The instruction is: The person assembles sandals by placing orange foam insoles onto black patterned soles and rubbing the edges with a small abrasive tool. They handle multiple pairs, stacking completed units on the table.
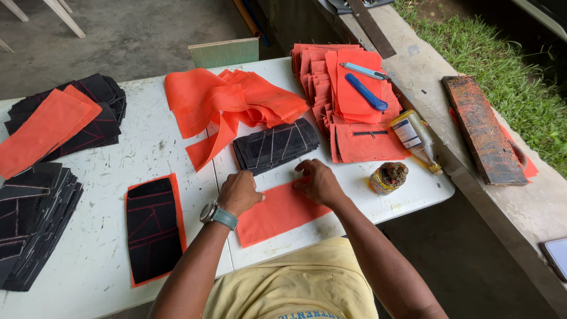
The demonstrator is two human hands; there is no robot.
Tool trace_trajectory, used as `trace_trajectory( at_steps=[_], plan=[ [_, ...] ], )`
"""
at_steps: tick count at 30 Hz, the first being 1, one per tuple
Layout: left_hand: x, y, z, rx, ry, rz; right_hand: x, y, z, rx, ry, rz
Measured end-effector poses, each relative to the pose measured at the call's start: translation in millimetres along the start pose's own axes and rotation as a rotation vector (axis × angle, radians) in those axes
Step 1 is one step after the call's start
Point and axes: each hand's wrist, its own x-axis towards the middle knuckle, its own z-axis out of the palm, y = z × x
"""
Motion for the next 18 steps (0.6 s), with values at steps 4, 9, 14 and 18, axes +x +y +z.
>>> trace_trajectory(
  at_steps=[4, 9, 14, 18],
  plan=[
    [15, 6, -4, 0.052, -0.033, -0.047, -10, -19, -13, -0.069, 0.210, -0.208],
    [0, -3, 11, 0.024, 0.105, 0.092, -69, -39, 31, 0.222, -0.083, -0.371],
    [-16, -38, -19, -0.011, 0.007, -0.027, -68, -49, 57, -0.121, 0.121, -0.672],
    [-21, -61, -29, -0.231, 0.042, 0.009, -67, -45, 57, -0.214, 0.057, -0.627]
  ],
)
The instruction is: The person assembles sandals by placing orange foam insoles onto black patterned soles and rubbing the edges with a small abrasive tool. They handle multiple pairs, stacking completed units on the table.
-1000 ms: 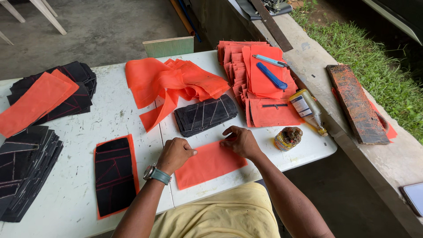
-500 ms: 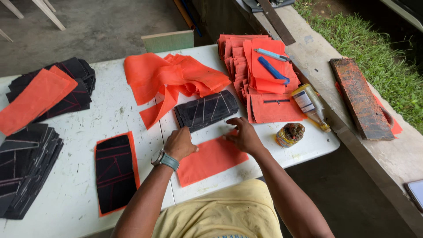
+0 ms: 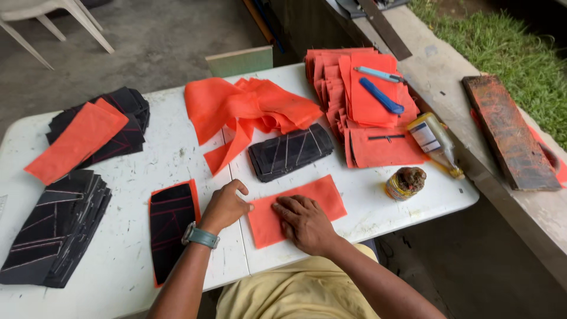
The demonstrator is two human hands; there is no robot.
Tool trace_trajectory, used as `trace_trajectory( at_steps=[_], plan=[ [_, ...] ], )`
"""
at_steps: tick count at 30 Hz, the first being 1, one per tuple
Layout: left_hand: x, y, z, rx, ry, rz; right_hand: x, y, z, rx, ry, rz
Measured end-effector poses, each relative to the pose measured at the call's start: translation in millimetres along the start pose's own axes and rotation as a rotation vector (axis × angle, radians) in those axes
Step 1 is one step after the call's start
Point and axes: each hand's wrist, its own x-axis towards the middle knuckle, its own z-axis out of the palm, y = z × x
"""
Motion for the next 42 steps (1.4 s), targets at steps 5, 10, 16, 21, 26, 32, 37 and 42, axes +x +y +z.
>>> trace_trajectory(
  at_steps=[5, 10, 16, 21, 26, 32, 37, 42],
  plan=[
    [-1, 4, 1, -0.043, 0.011, -0.002, -3, -6, 0, -0.076, -0.047, 0.014],
    [-3, 6, -14, 0.098, 0.038, -0.137, 0, -8, 4, -0.128, -0.091, 0.029],
    [-1, 6, -16, 0.110, 0.008, -0.059, 3, -4, 8, -0.159, -0.178, 0.086],
    [0, 15, 1, 0.137, 0.012, -0.066, 1, -6, 9, -0.190, -0.165, 0.083],
    [2, 13, 4, 0.097, 0.017, -0.064, 0, -7, 9, -0.206, -0.158, 0.060],
    [15, 19, 3, 0.302, 0.047, 0.030, 6, -18, 7, -0.253, -0.188, 0.072],
    [22, 21, -8, 0.455, -0.153, -0.202, 7, -21, 2, -0.295, -0.277, 0.027],
    [31, 15, -10, 0.380, -0.221, -0.230, 4, -16, 7, -0.225, -0.333, -0.192]
  ],
)
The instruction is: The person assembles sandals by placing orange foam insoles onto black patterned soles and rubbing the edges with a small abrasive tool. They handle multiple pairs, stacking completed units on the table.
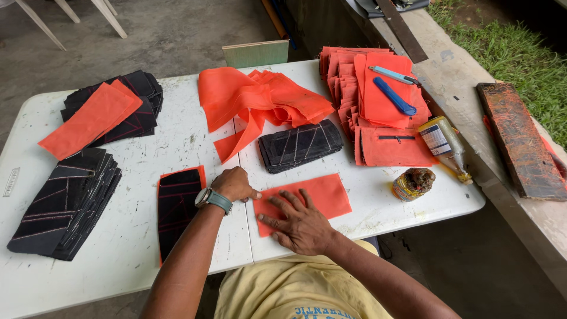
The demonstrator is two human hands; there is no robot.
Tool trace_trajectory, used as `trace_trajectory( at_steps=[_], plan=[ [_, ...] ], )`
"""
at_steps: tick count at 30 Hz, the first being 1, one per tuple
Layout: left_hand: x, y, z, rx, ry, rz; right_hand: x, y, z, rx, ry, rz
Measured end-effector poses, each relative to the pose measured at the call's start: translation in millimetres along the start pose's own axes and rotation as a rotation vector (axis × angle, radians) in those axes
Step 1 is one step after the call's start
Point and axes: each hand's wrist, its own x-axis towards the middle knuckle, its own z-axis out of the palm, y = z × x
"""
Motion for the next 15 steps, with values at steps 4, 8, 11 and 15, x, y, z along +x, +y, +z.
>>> trace_trajectory(
  at_steps=[4, 8, 11, 15],
  plan=[
    [2, -11, 10, -0.017, 0.009, 0.102, -2, -5, 7, 0.068, 0.035, 0.001],
    [-10, -24, -4, -0.116, 0.074, 0.271, -13, 33, -15, 0.386, 0.384, 0.250],
    [-28, -30, -5, -0.309, 0.142, 0.261, -35, 84, -25, 0.471, 0.609, 0.462],
    [-42, 34, 41, -0.509, 0.556, 0.670, -44, 152, -19, 0.437, 0.175, 0.837]
  ],
)
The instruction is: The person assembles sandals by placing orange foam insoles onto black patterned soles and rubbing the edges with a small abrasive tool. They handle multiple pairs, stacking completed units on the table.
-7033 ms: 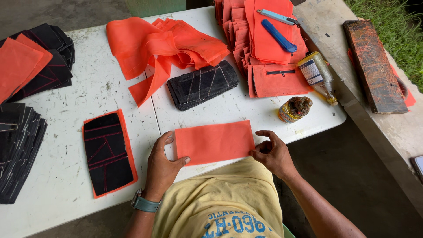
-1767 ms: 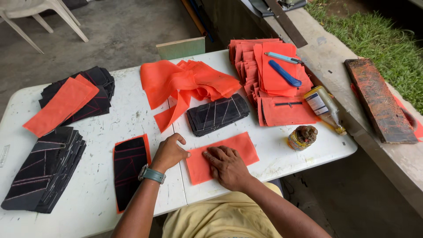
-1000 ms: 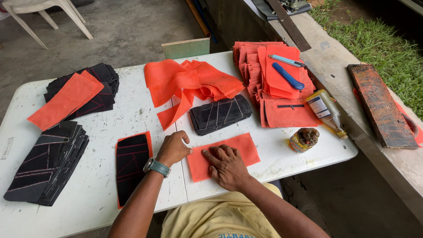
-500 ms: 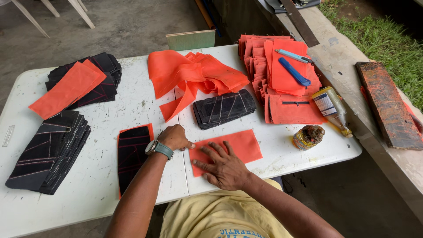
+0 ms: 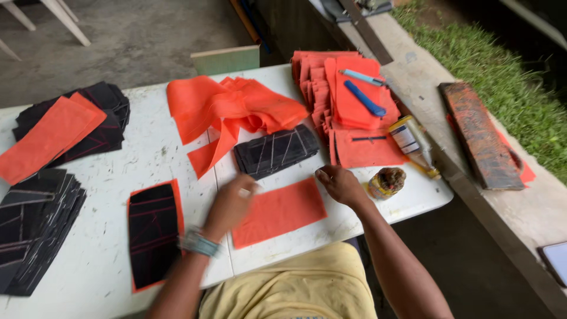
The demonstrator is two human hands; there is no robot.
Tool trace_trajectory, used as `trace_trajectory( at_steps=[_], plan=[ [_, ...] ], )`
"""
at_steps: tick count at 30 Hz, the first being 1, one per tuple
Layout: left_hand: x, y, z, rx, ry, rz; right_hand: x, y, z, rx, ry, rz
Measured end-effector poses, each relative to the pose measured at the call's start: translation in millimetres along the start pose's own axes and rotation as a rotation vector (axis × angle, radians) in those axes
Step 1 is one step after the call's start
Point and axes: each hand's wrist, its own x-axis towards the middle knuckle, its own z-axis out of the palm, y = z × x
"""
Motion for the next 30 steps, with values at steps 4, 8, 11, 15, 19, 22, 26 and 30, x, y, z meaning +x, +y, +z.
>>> trace_trajectory(
  at_steps=[4, 8, 11, 15, 19, 22, 26, 30],
  plan=[
    [-20, 26, 87, 0.252, -0.185, 0.273, 25, 9, 12, 0.091, -0.158, 0.117],
    [-30, 20, 106, 0.245, -0.202, 0.367, 19, 3, 19, 0.314, -0.092, -0.066],
    [-32, 15, 103, 0.262, -0.226, 0.363, 13, -3, 14, 0.586, -0.117, 0.018],
    [-32, 16, 104, 0.304, -0.260, 0.338, 13, -9, 8, 0.694, -0.131, 0.072],
    [-33, 21, 106, 0.300, -0.257, 0.334, 12, -11, 4, 0.550, -0.118, -0.038],
    [-28, 21, 100, 0.286, -0.251, 0.331, 19, -16, 3, 0.629, -0.163, 0.004],
    [-34, 24, 100, 0.228, -0.244, 0.300, 14, -11, 8, 0.631, -0.095, -0.016],
    [-24, 31, 97, 0.230, -0.307, 0.235, 21, -14, 2, 0.446, -0.048, 0.002]
  ],
)
